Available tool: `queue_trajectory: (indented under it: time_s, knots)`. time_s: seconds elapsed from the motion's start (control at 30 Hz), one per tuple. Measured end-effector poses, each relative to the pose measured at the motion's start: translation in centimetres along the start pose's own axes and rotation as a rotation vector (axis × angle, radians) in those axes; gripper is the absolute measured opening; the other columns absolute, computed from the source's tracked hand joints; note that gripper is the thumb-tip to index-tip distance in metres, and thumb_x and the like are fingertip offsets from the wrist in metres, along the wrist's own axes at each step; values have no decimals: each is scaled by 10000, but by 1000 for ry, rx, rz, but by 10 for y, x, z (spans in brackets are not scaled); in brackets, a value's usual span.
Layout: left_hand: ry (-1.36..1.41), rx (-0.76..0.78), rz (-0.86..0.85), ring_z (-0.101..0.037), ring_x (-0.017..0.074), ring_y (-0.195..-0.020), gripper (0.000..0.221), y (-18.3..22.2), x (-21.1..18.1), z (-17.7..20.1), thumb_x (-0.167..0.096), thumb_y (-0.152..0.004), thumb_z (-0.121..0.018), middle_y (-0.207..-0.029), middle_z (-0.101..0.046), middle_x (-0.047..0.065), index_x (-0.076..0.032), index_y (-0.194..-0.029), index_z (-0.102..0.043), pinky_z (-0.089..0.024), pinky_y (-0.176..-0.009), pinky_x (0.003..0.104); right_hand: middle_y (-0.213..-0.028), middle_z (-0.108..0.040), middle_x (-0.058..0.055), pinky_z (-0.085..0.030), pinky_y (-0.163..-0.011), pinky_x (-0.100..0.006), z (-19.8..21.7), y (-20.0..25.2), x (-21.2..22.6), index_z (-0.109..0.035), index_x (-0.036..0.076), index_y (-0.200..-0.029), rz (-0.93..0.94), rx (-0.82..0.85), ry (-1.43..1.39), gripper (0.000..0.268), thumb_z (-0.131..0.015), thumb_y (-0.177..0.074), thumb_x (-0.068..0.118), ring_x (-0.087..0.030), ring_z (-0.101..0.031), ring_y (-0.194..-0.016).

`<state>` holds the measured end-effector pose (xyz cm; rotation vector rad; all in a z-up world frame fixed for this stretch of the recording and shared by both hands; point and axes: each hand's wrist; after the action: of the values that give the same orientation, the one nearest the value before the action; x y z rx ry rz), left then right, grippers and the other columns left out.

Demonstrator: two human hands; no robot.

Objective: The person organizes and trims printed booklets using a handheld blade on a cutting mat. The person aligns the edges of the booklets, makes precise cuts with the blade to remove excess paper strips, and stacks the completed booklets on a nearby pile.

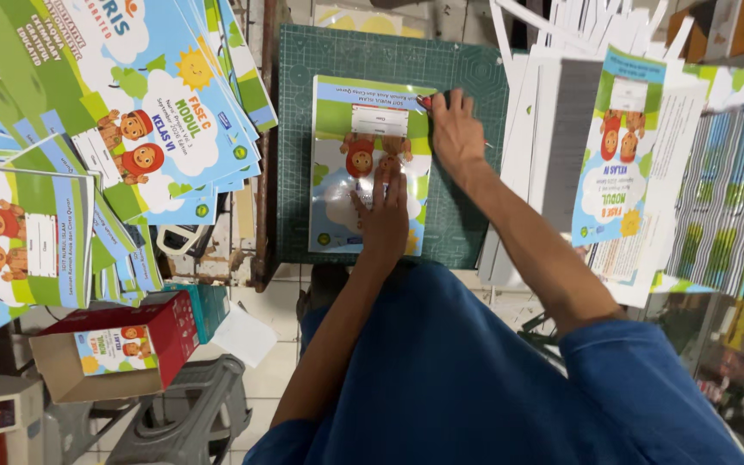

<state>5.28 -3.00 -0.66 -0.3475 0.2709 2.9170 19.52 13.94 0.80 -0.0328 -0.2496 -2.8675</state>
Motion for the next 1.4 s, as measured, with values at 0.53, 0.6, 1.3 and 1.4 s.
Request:
queue_trajectory:
  time_s: [0.53, 0.6, 1.3, 1.4]
  knots:
    - [-67, -350, 22, -294, 335, -1514, 583, -1, 1, -40, -197, -975, -563, -1609, -389, 70, -74, -1527, -420, -259, -1064, 826, -1279, -541, -277, -585, -837, -464, -9, -68, -58, -526, 36, -1276, 42, -184, 117, 360, -548, -949, 184, -450, -592, -1100]
    - [-75, -350, 20, -284, 337, -1528, 620, -6, 2, -39, -209, -977, -575, -1629, -364, 73, -72, -1554, -395, -251, -1075, 817, -1256, -551, -271, -577, -814, -495, 5, -74, -71, -524, 0, -1273, 12, -163, -33, 319, -512, -1062, 239, -443, -599, -1090]
    - [51, 111, 41, -223, 364, -1529, 816, -3, 6, -35, -154, -870, -580, -1673, -273, 100, -65, -1603, -231, -263, -1038, 831, -1212, -608, -280, -542, -832, -543, 8, -78, -65, -463, 12, -1331, 35, 12, -222, 376, -448, -1127, 327, -479, -639, -1037]
    - [56, 137, 62, -197, 356, -1567, 852, -10, 4, -23, -169, -906, -579, -1644, -269, 151, -51, -1648, -175, -219, -1069, 852, -1184, -642, -208, -537, -786, -552, 19, -41, -53, -530, 102, -1347, 139, -100, -406, 326, -501, -1115, 329, -459, -654, -968]
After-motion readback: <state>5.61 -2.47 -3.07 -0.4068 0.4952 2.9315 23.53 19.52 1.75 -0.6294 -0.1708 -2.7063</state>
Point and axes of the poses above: each hand's wrist, its own y-axis away from the middle knuckle, its own z-axis out of the back of the hand, x = y × z
